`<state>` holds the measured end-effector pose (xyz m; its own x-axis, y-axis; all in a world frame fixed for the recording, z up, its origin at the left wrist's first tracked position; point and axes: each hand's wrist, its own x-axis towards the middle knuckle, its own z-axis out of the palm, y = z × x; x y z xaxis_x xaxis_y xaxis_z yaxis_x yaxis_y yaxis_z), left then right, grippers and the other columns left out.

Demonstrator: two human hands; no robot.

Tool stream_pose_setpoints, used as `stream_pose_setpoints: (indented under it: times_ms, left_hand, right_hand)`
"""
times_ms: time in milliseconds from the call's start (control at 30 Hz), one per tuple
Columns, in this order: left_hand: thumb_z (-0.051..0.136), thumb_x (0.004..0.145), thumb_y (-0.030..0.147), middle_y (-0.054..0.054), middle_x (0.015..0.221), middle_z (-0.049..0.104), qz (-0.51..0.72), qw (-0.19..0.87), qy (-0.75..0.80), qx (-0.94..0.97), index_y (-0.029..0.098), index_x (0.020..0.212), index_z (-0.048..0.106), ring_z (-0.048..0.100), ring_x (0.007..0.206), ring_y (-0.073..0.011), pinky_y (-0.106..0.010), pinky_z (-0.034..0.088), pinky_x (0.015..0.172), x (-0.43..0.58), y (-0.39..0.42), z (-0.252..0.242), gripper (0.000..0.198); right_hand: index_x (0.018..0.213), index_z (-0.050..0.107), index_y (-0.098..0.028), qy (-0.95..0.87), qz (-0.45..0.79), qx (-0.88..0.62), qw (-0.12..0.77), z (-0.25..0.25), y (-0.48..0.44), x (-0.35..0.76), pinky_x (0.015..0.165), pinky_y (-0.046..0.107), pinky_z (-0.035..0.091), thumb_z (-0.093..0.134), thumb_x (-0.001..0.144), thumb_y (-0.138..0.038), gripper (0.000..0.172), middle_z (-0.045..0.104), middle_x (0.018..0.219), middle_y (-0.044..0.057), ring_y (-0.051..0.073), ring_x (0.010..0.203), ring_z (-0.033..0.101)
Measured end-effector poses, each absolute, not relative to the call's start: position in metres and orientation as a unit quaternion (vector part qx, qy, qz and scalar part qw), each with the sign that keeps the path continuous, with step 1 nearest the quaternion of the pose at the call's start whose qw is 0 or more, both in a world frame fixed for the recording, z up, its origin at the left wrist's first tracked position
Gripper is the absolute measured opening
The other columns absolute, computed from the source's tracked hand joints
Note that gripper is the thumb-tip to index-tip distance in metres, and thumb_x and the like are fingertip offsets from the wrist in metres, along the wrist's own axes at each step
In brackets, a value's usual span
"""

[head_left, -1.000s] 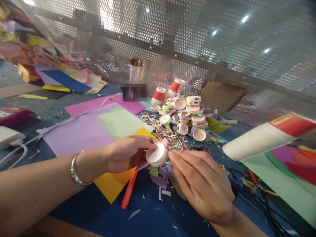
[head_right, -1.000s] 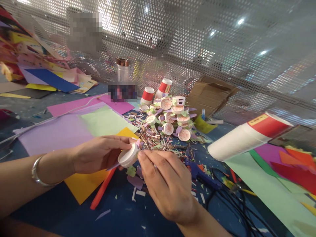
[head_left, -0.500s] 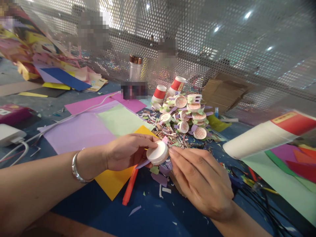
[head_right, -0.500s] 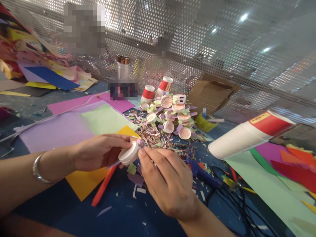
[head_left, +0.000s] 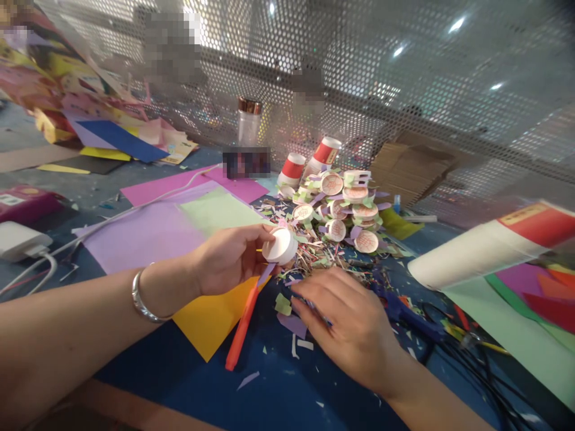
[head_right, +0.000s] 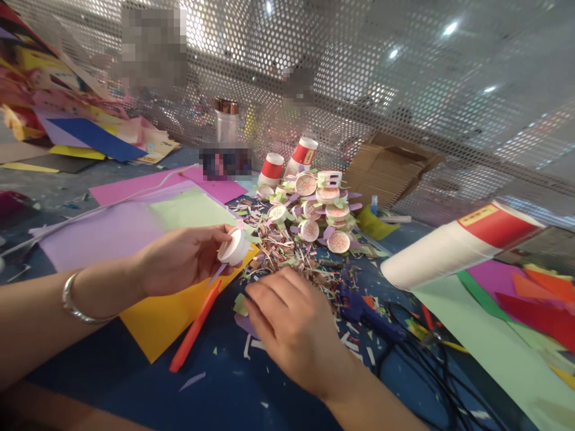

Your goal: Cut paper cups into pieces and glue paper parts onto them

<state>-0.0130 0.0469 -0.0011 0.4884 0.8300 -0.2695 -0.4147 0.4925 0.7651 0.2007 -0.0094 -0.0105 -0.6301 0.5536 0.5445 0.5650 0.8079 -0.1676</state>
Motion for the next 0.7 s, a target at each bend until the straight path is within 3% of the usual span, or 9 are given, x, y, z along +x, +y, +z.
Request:
stream_pose_setpoints:
  times_ms: [133, 333, 533, 700]
  left_hand:
    - [0.048, 0.087, 0.007, -0.004, 0.071, 0.064, 0.399, 0.802, 0.321, 0.308, 0.013, 0.079, 0.060, 0.067, 0.061, -0.0139, -0.020, 0.052, 0.054, -0.013, 0.048, -0.001, 0.016]
    - [0.045, 0.089, 0.006, -0.006, 0.072, 0.065, 0.396, 0.804, 0.312, 0.314, 0.012, 0.077, 0.060, 0.067, 0.062, -0.0140, -0.020, 0.054, 0.055, -0.013, 0.047, 0.000, 0.019]
    - [0.048, 0.087, 0.008, -0.004, 0.067, 0.063, 0.383, 0.813, 0.297, 0.323, 0.013, 0.074, 0.060, 0.065, 0.057, -0.0133, -0.020, 0.054, 0.055, -0.013, 0.047, -0.004, 0.018]
    - [0.046, 0.087, 0.007, -0.005, 0.067, 0.064, 0.377, 0.813, 0.312, 0.316, 0.012, 0.073, 0.060, 0.066, 0.055, -0.0128, -0.020, 0.055, 0.057, -0.010, 0.045, -0.002, 0.020]
  right_hand:
    - [0.095, 0.071, -0.016, -0.932, 0.030, -0.301, 0.202, -0.019, -0.008, 0.200, 0.076, 0.037, 0.053, 0.061, 0.097, -0.023, 0.013, 0.070, 0.085, 0.007, 0.021, 0.082, 0.061]
    - [0.098, 0.073, -0.014, -0.941, 0.004, -0.288, 0.178, -0.020, -0.007, 0.199, 0.072, 0.036, 0.051, 0.058, 0.098, -0.020, 0.016, 0.070, 0.085, 0.008, 0.021, 0.080, 0.059]
    - [0.094, 0.071, -0.011, -0.934, -0.037, -0.270, 0.229, -0.018, -0.008, 0.196, 0.072, 0.039, 0.054, 0.058, 0.097, -0.014, 0.014, 0.071, 0.082, 0.008, 0.022, 0.077, 0.060]
    - [0.103, 0.067, -0.010, -0.893, -0.049, -0.284, 0.345, -0.007, -0.012, 0.199, 0.078, 0.036, 0.056, 0.064, 0.089, -0.001, 0.017, 0.074, 0.088, 0.008, 0.018, 0.083, 0.064]
